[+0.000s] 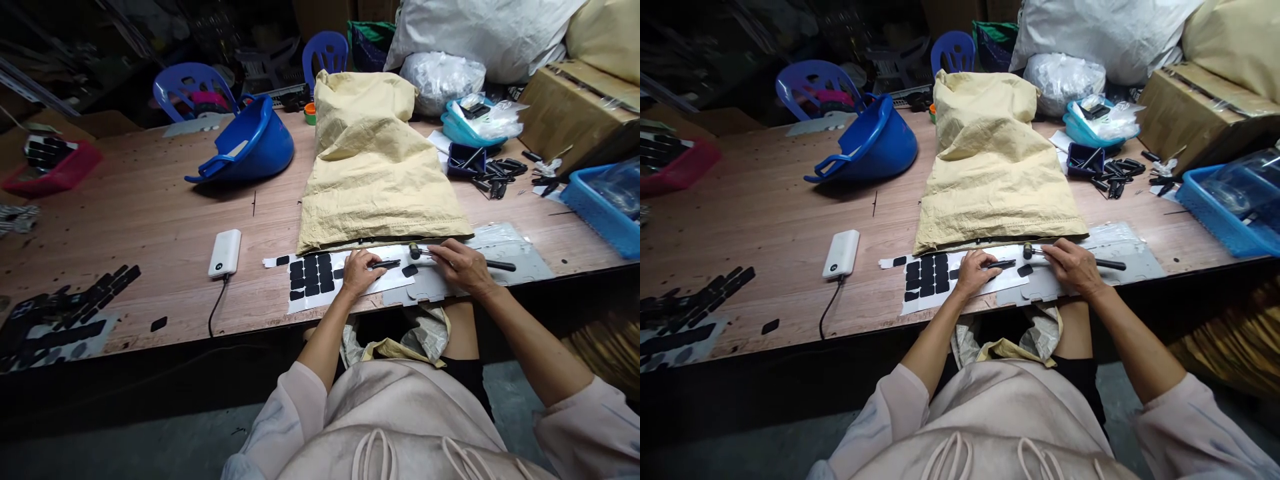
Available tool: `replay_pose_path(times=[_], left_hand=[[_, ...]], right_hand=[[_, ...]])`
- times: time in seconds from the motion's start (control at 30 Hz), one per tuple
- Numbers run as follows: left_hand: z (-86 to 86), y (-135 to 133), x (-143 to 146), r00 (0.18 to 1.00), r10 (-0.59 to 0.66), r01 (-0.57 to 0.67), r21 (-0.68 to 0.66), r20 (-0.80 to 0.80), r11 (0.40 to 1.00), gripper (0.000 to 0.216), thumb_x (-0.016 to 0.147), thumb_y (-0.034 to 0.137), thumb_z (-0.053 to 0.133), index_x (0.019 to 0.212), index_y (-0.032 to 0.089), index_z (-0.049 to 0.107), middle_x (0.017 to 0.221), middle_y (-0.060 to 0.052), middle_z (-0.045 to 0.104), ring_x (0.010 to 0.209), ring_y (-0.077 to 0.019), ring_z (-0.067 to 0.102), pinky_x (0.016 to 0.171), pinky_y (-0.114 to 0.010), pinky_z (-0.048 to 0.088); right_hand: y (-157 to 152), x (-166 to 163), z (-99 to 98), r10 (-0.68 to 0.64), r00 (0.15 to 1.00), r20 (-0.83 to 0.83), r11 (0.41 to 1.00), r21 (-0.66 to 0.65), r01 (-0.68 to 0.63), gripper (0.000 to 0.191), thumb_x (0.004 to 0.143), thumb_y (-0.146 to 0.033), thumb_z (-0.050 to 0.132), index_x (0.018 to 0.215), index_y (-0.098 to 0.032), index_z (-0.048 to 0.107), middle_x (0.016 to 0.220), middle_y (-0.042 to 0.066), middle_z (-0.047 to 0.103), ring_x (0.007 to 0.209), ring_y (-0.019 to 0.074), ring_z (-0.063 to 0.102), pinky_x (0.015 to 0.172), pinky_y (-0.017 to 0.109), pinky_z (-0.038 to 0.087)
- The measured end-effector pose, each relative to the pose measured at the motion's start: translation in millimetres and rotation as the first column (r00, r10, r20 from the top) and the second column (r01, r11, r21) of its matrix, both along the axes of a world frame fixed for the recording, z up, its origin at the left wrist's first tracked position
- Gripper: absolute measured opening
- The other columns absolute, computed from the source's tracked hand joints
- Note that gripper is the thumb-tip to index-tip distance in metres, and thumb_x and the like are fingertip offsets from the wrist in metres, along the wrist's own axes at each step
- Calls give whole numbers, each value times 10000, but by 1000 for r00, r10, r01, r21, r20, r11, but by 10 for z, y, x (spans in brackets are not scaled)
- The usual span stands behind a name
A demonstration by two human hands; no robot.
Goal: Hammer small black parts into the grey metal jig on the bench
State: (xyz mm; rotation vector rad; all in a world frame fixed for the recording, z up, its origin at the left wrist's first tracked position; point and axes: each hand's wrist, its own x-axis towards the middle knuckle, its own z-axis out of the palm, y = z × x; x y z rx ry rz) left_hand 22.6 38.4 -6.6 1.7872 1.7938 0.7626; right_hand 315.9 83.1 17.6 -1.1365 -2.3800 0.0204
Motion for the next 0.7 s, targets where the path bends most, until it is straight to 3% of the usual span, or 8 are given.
replay_pose_path(times=[0.13,0.2,0.33,0.47,0.6,0.7], left_hand=[[-12,-7,-7,1000,-10,11,9,-17,1000,136,802,253,865,915,247,789,904,-5,717,950,-220,596,918,-359,450],[-17,-9,-11,1000,-15,15,13,-23,1000,128,810,259,862,912,244,786,891,-6,714,952,-222,600,917,-359,452],[-13,1,-26,999,-30,31,19,-27,999,92,847,275,834,911,245,775,911,-14,720,965,-226,603,922,-361,459],[41,-61,-38,1000,-25,25,81,-4,996,50,895,266,780,917,232,752,933,-30,717,980,-231,609,932,-375,464],[62,-437,9,977,-171,130,281,127,951,125,973,326,674,1002,214,724,965,-55,713,945,-222,627,896,-363,495],[-30,-897,111,902,-347,284,255,257,925,216,1028,366,588,1110,209,710,971,-55,735,852,-185,663,801,-307,520]], right_hand=[[250,375,-86,77,994,76,996,-45,-74,298,1024,-364,525,1127,-265,786,954,80,703,859,218,630,783,356,477],[333,487,-149,53,997,63,997,-57,-50,292,1017,-338,516,1124,-267,779,969,88,699,909,241,622,826,386,474],[385,544,-252,-36,999,28,999,-35,37,278,1009,-336,520,1122,-259,763,1048,96,706,1005,271,605,907,428,457],[364,516,-286,-45,999,14,998,-32,46,278,1013,-339,518,1122,-244,755,1061,97,707,1006,270,604,903,428,452],[358,510,-297,-45,999,4,999,-1,45,263,1018,-340,516,1102,-252,749,1048,89,707,990,267,604,896,420,456],[364,515,-312,-40,999,-3,999,10,40,246,1013,-331,529,1100,-259,747,1051,87,711,985,270,607,896,424,462]])
